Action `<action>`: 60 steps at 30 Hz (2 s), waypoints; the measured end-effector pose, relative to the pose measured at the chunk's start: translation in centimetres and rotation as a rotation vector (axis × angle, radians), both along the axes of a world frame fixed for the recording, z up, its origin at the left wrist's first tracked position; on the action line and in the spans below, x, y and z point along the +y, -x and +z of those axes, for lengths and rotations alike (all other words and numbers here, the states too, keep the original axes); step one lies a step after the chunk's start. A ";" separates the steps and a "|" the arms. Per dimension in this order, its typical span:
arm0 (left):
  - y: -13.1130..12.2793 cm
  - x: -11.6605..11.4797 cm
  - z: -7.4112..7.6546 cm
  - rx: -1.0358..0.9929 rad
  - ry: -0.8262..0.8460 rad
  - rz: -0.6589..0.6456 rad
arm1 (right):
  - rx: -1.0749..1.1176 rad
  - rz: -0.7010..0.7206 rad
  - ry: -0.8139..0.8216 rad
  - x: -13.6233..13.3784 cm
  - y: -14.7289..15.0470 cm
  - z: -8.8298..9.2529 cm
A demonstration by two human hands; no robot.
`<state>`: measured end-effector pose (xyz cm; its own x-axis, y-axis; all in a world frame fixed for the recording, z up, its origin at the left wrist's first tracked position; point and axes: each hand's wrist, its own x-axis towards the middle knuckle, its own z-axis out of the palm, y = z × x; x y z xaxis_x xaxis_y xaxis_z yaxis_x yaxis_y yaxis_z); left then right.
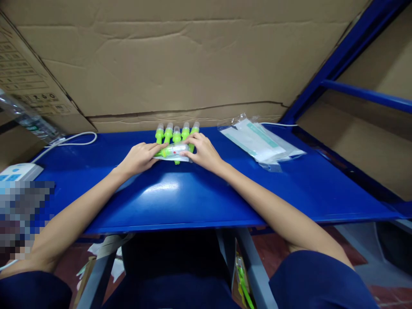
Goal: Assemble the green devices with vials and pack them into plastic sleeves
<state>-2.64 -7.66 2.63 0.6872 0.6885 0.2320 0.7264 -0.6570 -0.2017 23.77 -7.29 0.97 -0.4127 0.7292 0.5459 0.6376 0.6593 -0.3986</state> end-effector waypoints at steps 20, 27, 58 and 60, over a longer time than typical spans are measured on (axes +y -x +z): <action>0.8 0.4 0.5 -0.025 0.007 0.076 | 0.191 -0.047 0.260 0.5 -0.5 -0.7; 0.2 0.1 -0.2 -0.040 -0.015 -0.035 | 0.421 -0.060 0.556 0.2 0.3 -0.6; -1.2 0.6 -2.4 -0.093 -0.411 -0.392 | 0.839 -0.081 0.921 -0.6 2.0 0.8; -1.1 0.7 -2.4 -0.086 -0.438 -0.417 | 0.890 -0.078 0.924 -0.6 2.0 0.9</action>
<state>-1.52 -7.01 0.24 0.8447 0.1931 0.4991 0.4510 -0.7589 -0.4697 21.76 -7.85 1.87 -0.1082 0.9882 -0.1088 -0.0589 -0.1156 -0.9916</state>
